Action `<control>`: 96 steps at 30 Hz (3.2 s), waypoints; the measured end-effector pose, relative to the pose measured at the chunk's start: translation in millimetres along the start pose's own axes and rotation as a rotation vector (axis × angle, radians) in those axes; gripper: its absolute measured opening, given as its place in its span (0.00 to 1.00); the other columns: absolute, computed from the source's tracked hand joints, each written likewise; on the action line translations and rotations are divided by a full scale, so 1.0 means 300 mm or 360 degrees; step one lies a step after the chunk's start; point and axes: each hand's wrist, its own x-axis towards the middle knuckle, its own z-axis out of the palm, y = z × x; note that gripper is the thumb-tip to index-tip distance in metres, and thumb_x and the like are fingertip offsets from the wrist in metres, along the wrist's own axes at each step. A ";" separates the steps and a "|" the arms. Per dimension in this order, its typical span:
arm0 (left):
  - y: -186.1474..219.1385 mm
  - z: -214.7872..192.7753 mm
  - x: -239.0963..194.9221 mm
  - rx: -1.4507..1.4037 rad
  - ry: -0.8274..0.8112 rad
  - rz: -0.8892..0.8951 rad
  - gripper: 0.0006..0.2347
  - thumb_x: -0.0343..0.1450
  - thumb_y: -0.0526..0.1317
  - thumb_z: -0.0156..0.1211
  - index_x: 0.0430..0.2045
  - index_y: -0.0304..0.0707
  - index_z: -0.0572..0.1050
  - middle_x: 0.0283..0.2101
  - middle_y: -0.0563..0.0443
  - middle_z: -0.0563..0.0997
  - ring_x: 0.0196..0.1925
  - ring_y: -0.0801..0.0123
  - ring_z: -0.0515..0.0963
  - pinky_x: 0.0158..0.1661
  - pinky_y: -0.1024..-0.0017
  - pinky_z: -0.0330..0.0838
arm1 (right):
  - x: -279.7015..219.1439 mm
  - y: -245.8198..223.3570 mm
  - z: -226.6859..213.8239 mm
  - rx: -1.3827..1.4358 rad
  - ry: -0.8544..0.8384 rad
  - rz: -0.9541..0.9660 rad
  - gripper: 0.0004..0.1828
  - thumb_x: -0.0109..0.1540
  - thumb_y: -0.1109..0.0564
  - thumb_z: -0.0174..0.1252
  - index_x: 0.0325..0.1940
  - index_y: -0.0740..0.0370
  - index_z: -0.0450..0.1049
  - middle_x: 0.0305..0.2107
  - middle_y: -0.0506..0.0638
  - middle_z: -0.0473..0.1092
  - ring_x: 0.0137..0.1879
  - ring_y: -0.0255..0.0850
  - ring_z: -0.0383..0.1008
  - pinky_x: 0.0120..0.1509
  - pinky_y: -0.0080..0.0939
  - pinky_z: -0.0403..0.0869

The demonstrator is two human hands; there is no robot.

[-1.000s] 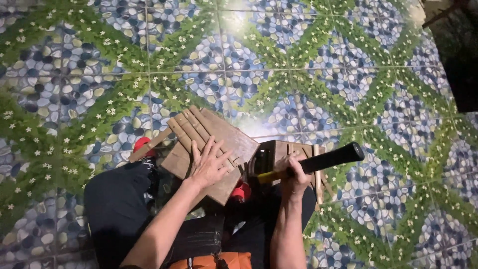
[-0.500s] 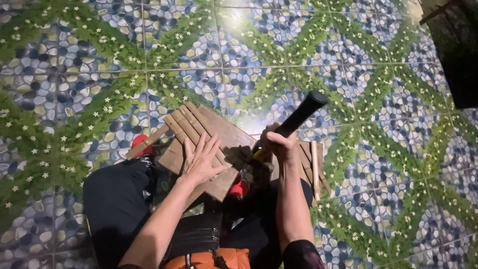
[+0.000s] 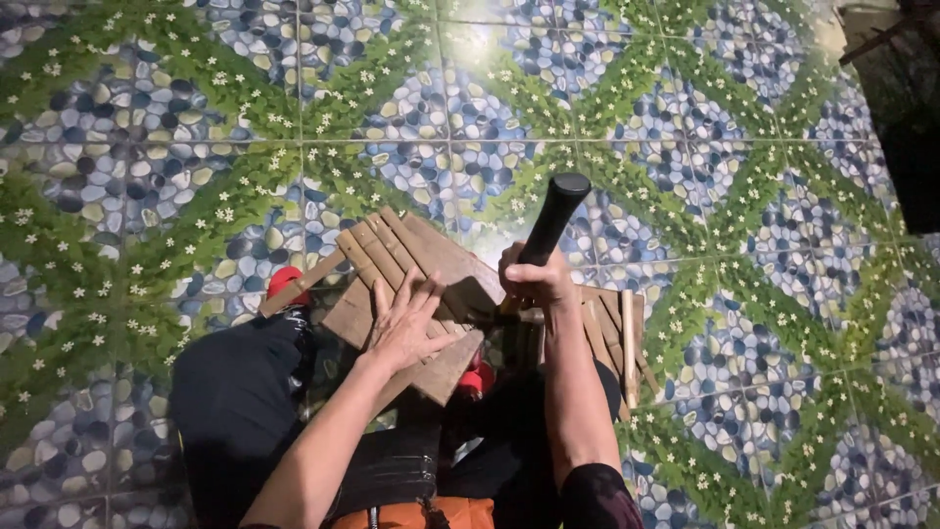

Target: Assembling a bamboo stool by hammering slats onto a frame while sitting on the floor

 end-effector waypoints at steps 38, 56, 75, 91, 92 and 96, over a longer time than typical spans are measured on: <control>-0.214 0.131 0.048 0.0550 0.0423 0.0566 0.30 0.69 0.52 0.55 0.69 0.55 0.56 0.78 0.58 0.46 0.80 0.60 0.36 0.70 0.36 0.29 | -0.014 0.287 0.503 -0.1579 -0.1049 0.0416 0.13 0.48 0.47 0.65 0.17 0.55 0.74 0.12 0.52 0.69 0.23 0.53 0.73 0.36 0.43 0.72; -0.196 0.121 0.066 0.0399 0.0175 0.0389 0.32 0.73 0.40 0.49 0.73 0.69 0.45 0.77 0.64 0.42 0.79 0.64 0.37 0.69 0.39 0.28 | -0.145 0.498 0.515 -0.2292 -0.1217 0.0236 0.08 0.42 0.50 0.58 0.12 0.53 0.77 0.11 0.51 0.71 0.25 0.49 0.77 0.37 0.42 0.73; -0.192 0.125 0.077 0.0349 0.0278 0.0429 0.30 0.73 0.65 0.42 0.71 0.68 0.50 0.78 0.64 0.36 0.79 0.66 0.29 0.66 0.41 0.13 | -0.045 0.067 0.388 -0.1397 -0.0810 0.0252 0.06 0.47 0.55 0.67 0.24 0.51 0.76 0.14 0.46 0.70 0.23 0.43 0.74 0.30 0.39 0.71; -0.109 -0.027 0.042 0.0407 -0.0124 0.0296 0.49 0.57 0.68 0.67 0.71 0.59 0.47 0.77 0.57 0.38 0.78 0.65 0.33 0.68 0.38 0.17 | -0.252 -0.012 0.645 -0.2372 -0.1432 0.0479 0.08 0.50 0.67 0.60 0.28 0.55 0.75 0.22 0.45 0.70 0.37 0.48 0.69 0.52 0.55 0.65; -0.109 -0.032 0.040 0.0405 -0.0132 0.0299 0.50 0.56 0.68 0.66 0.71 0.59 0.47 0.77 0.56 0.38 0.78 0.64 0.33 0.68 0.38 0.17 | -0.290 0.006 0.636 -0.2450 -0.1332 0.0275 0.06 0.49 0.63 0.60 0.30 0.55 0.76 0.26 0.47 0.72 0.46 0.51 0.68 0.46 0.60 0.58; -0.068 -0.078 0.022 0.0489 -0.0265 0.0236 0.54 0.54 0.75 0.61 0.72 0.61 0.39 0.78 0.57 0.31 0.77 0.67 0.27 0.68 0.41 0.14 | -0.354 -0.101 0.644 -0.2472 -0.1119 0.0436 0.02 0.57 0.62 0.64 0.32 0.56 0.78 0.27 0.45 0.71 0.47 0.52 0.64 0.60 0.76 0.52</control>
